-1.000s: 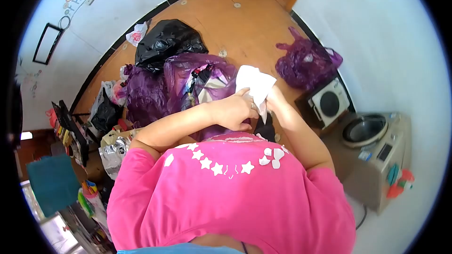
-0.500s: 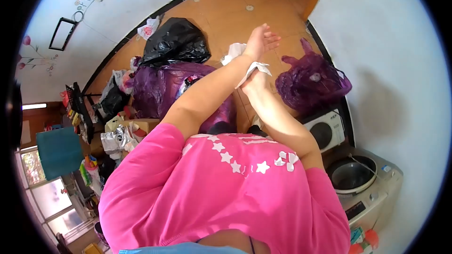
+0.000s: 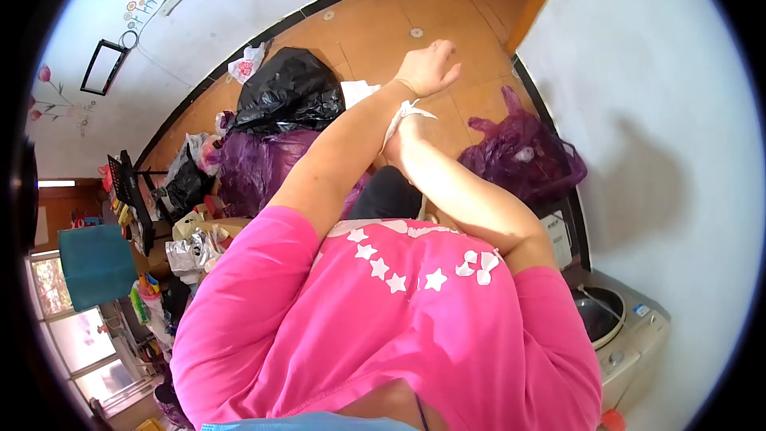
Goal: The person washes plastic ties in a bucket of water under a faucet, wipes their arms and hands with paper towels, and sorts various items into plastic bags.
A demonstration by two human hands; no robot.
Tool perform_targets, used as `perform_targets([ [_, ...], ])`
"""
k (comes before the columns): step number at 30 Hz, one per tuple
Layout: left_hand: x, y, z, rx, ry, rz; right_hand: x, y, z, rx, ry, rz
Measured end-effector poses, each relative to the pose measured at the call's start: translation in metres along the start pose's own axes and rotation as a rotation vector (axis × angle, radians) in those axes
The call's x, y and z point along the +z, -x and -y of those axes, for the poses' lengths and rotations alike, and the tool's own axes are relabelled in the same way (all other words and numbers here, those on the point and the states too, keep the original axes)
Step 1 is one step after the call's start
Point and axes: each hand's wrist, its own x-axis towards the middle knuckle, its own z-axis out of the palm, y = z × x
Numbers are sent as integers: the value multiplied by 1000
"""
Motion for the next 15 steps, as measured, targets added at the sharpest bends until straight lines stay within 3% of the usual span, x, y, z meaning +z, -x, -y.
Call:
perform_targets([
  [5,-18,-52,54,149,-305,236,50,-34,10,91,150,31],
  [11,-29,-115,180,166,-363,318,104,-115,20,160,415,158],
  [13,-39,-127,234,102,-394,332,134,-122,29,101,790,98],
  [15,-41,-123,295,33,-433,371,152,-143,48,-68,973,277],
])
